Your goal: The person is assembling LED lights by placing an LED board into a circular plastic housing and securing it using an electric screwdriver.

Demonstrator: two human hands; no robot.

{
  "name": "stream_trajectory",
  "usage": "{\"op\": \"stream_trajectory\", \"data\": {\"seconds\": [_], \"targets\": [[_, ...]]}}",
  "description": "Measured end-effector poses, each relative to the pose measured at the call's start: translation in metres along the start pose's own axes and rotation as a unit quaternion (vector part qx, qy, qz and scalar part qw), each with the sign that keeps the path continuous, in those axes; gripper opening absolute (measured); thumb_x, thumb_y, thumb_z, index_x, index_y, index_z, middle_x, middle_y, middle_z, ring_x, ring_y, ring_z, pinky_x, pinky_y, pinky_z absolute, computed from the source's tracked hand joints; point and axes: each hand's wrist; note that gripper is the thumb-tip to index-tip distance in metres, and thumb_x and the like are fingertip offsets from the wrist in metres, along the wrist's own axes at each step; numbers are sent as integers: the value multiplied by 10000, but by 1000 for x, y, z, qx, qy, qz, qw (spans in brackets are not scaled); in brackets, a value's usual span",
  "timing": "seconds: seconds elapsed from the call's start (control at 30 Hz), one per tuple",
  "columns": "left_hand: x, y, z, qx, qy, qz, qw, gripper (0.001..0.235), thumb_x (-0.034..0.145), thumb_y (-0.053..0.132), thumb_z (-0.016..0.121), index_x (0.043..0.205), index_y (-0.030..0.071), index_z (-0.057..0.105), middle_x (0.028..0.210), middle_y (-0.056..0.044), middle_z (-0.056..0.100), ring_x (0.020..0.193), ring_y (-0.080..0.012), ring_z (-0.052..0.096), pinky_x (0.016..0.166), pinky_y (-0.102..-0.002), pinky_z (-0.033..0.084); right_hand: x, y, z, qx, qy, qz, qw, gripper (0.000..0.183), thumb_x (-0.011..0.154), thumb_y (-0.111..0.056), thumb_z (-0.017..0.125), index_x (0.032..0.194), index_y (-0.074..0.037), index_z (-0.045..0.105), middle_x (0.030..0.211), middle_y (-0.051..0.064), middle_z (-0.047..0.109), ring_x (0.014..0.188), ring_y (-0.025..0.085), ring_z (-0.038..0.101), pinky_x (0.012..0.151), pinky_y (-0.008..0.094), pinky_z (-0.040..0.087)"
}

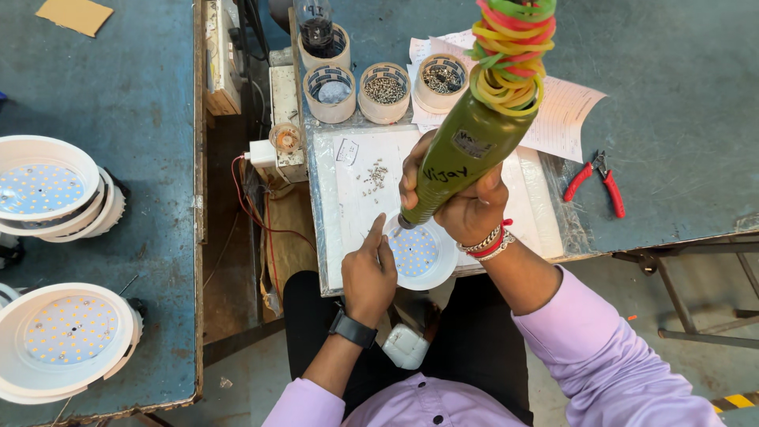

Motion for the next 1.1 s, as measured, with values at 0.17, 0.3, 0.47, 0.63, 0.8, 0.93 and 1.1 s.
{"op": "stream_trajectory", "data": {"seconds": [0.17,0.3,0.47,0.63,0.8,0.93,1.1], "targets": [[0,1,-1,-7,-2,-2,1000,408,968,121,548,1365,81,635,541,-222,590,436,-355,605,475,-475,454,-2,3,-5,-2,-7,4,1000,851,906,-672,691,1227,101,538,943,204,630,754,257,645,700,367,550],[0,-2,3,-24,6,-10,1000,402,966,116,553,1355,79,647,548,-234,591,454,-376,603,490,-484,452,-9,10,-14,32,15,26,999,863,881,-670,704,1286,72,532,977,212,631,800,278,647,721,377,547],[-2,-5,7,-53,32,-3,998,392,953,111,571,1334,64,650,616,-236,621,504,-384,630,532,-484,495,-13,10,-34,67,-18,41,997,820,900,-638,713,1225,96,545,1000,240,639,847,307,635,787,418,532],[0,-2,0,-16,7,3,1000,438,943,110,575,1375,42,597,650,-244,652,598,-435,649,634,-521,518,-13,14,-54,53,-12,34,998,753,914,-609,621,1207,80,544,1001,251,637,822,303,600,770,404,495],[-4,-2,-16,-76,-3,25,997,391,956,106,573,1332,7,622,747,-276,679,718,-443,681,709,-506,534,-7,12,-76,7,32,-7,999,784,966,-693,481,1170,60,549,881,223,601,721,317,575,702,410,487],[-6,-14,-34,-148,23,-10,989,401,963,98,578,1344,-25,575,825,-277,703,712,-361,735,681,-444,587,-10,-26,-114,-43,-5,-38,998,701,995,-675,448,1208,-19,574,900,166,631,724,275,599,728,385,518],[6,-44,-84,-246,146,-16,958,367,969,58,582,1321,-29,527,916,-192,751,684,-199,753,574,-322,611,-11,-77,-163,-90,31,24,995,374,1172,-394,393,1212,-67,569,886,135,645,695,235,614,697,410,532]]}}
Point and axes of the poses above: each hand's wrist, its own x-axis towards the middle knuckle, its own z-axis out of the palm, y = z × x
